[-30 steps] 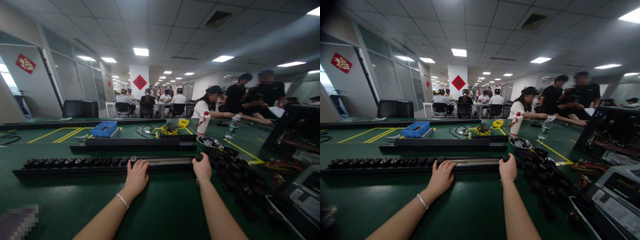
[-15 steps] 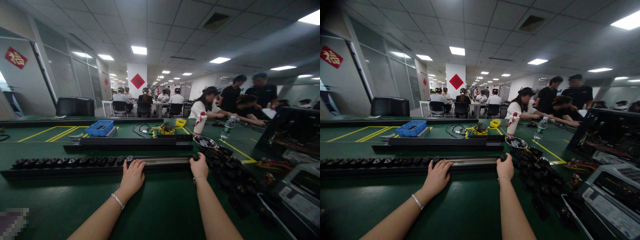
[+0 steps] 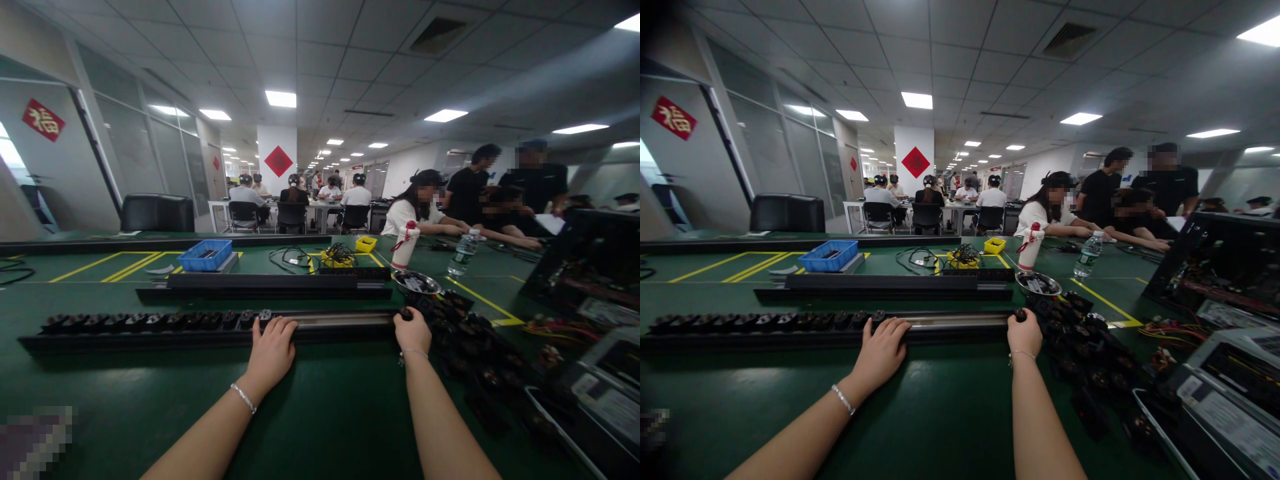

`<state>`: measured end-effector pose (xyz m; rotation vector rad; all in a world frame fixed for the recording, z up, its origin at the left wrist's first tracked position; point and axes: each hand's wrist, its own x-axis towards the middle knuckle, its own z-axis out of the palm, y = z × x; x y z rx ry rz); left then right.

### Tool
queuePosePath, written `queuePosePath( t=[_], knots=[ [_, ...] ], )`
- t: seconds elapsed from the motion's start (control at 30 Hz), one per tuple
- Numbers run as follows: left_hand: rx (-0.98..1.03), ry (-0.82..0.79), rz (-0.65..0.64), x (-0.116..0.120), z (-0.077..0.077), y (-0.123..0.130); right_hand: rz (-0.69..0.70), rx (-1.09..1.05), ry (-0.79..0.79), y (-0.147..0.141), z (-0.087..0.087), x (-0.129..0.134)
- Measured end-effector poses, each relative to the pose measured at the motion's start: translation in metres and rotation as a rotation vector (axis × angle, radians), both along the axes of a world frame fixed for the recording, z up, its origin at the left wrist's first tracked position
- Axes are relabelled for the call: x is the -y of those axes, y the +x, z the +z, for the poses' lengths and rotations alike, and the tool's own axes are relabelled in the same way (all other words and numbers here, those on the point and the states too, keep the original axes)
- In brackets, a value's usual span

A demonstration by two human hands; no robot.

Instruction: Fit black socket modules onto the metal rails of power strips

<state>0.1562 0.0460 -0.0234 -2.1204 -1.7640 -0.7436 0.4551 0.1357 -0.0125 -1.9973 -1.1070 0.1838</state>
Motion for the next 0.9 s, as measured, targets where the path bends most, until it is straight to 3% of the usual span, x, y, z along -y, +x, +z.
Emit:
queuePosePath(
  t=[0.7, 0.9],
  knots=[
    [0.019, -0.01, -0.007, 0.0, -0.001, 0.0, -0.091, -0.044, 0.108, 0.021, -0.011, -0.008],
    [0.025, -0.004, -0.009, -0.001, 0.0, 0.001, -0.079, 0.017, 0.22, 0.017, -0.004, 0.001]
  ],
)
